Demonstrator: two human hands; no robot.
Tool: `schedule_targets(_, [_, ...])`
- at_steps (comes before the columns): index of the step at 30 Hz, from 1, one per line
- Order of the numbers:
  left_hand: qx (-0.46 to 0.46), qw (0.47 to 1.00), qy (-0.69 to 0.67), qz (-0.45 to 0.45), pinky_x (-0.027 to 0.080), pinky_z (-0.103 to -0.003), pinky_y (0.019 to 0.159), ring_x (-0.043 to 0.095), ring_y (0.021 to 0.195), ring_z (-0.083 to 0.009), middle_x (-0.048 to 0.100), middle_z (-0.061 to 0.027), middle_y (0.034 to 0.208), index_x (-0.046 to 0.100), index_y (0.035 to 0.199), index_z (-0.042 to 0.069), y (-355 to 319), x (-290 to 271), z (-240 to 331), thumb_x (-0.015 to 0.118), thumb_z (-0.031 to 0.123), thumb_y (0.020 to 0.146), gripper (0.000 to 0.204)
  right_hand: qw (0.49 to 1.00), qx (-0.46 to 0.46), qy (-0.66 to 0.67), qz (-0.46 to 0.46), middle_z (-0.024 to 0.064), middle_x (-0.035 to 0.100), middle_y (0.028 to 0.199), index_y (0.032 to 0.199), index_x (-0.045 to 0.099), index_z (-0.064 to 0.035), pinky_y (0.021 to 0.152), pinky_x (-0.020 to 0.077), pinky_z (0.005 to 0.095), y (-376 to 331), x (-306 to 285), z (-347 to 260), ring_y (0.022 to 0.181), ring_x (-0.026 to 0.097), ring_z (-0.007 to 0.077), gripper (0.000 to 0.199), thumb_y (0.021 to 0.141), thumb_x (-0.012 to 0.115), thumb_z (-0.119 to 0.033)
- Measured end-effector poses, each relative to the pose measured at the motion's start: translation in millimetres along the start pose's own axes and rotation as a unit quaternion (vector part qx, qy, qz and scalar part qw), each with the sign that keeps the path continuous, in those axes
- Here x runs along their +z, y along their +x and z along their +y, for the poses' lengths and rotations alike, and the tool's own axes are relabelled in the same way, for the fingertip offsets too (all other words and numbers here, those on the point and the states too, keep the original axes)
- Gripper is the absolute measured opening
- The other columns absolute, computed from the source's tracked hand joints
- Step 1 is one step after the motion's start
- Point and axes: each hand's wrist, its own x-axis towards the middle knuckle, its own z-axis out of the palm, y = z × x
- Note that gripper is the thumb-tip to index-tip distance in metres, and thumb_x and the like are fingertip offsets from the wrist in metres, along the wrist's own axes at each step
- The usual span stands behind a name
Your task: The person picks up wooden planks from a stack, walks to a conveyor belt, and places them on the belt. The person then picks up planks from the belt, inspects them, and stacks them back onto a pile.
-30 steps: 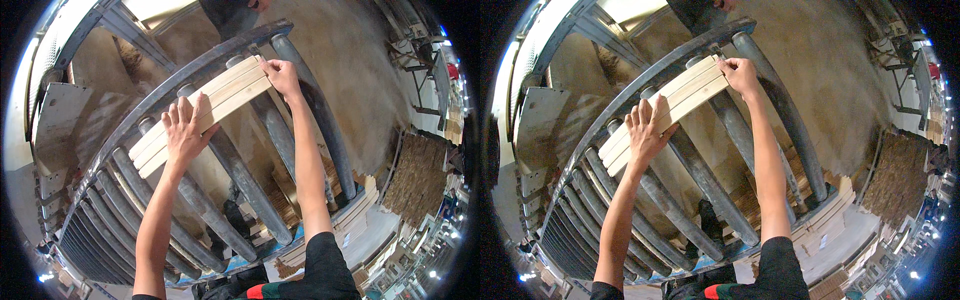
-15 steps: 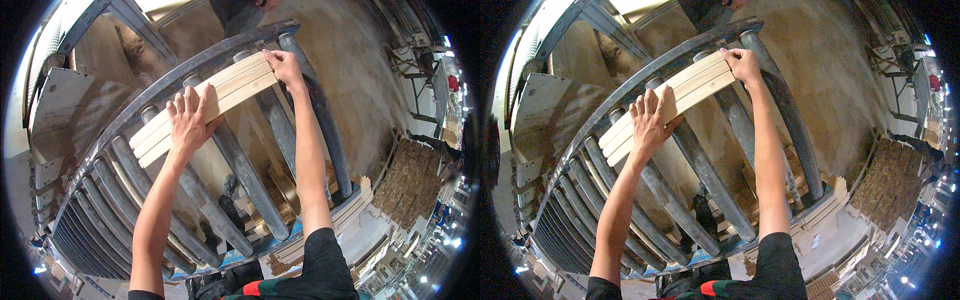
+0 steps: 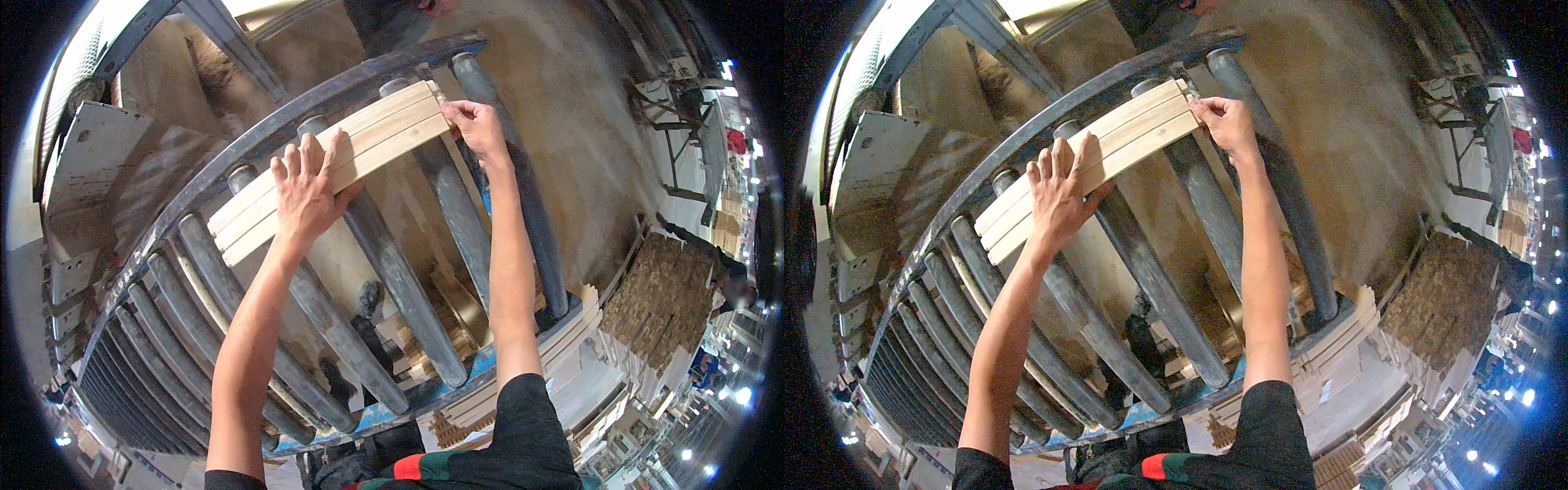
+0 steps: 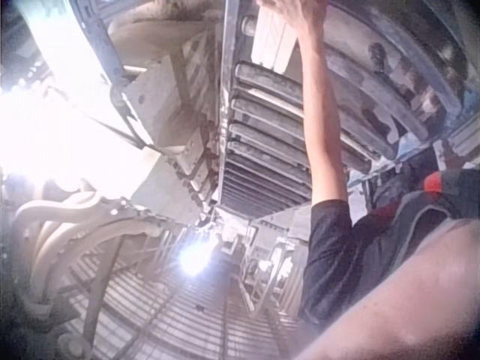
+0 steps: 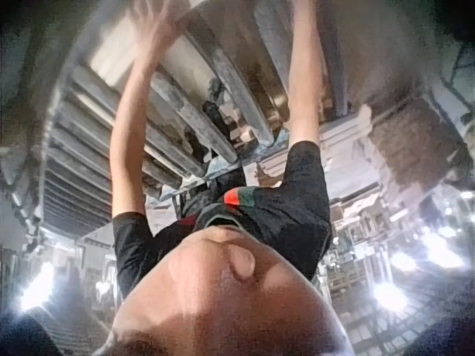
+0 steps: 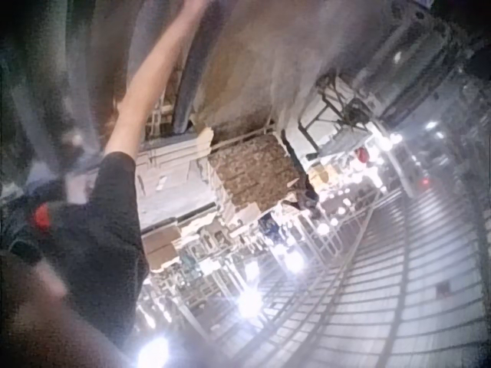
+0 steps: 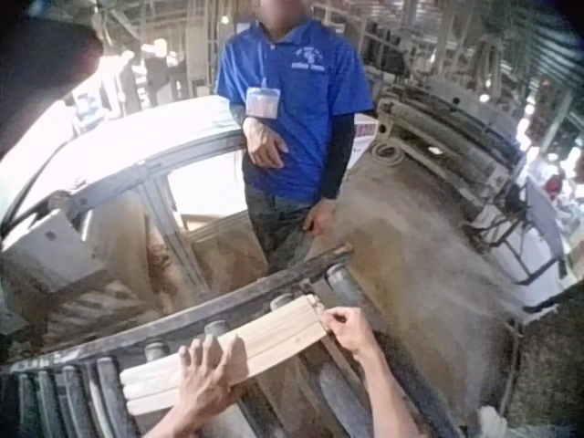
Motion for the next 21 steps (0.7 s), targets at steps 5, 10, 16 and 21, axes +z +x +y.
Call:
schedule_targets(5, [0.005, 1.000, -0.008, 0.010, 0.026, -0.056, 0.093, 0.038, 0.113, -0.0387, 0.037, -0.0197, 0.129, 0.030, 0.144, 0.019, -1.1, -0.8, 0.9, 0.063, 0.052, 0.077, 0.081, 1.000, -0.002, 0.004, 0.005, 0.0000, 0.062, 0.069, 0.087, 0.068, 0.0005, 0.050, 0.0423, 0.0219, -15.7, -4.4, 4.6, 0.057, 0.053, 0.0059, 0.026, 0.085, 0.069, -0.025])
schedule_targets(10, [-0.001, 1.000, -0.002, 0.001, 0.026, -0.053, 0.095, 0.036, 0.117, -0.0377, 0.035, -0.0188, 0.136, 0.029, 0.144, 0.019, -3.1, -2.9, 1.4, 0.060, 0.054, 0.079, 0.079, 0.987, -0.051, -0.137, 0.069, 0.0011, 0.058, 0.064, 0.087, 0.067, 0.0005, 0.050, 0.0428, 0.0254, -62.3, -10.5, 16.2, 0.056, 0.052, 0.0078, 0.023, 0.084, 0.068, -0.022])
schedule_targets(16, [0.028, 0.998, 0.001, 0.051, 0.004, -0.061, 0.109, 0.015, 0.140, -0.0335, 0.019, -0.0127, 0.152, 0.030, 0.144, 0.019, -15.0, -11.5, 7.2, 0.053, 0.052, 0.085, 0.072, 0.929, -0.126, -0.312, 0.153, 0.0160, 0.059, 0.096, 0.101, 0.059, -0.0004, 0.082, 0.0438, 0.0410, -236.8, -14.2, 25.0, 0.094, 0.056, 0.0318, 0.034, 0.084, 0.066, -0.030])
schedule_targets(21, [0.068, 0.995, -0.065, 0.014, 0.008, -0.055, 0.112, 0.015, 0.140, -0.0315, 0.021, -0.0090, 0.152, 0.037, 0.140, 0.012, -48.8, 1.0, 22.2, 0.056, 0.035, 0.088, 0.060, 0.880, 0.003, -0.420, 0.223, 0.0170, 0.054, 0.111, 0.111, 0.055, -0.0002, 0.092, 0.0396, 0.0451, -374.9, -43.3, 54.0, 0.108, 0.049, 0.0351, 0.040, 0.085, 0.063, -0.030])
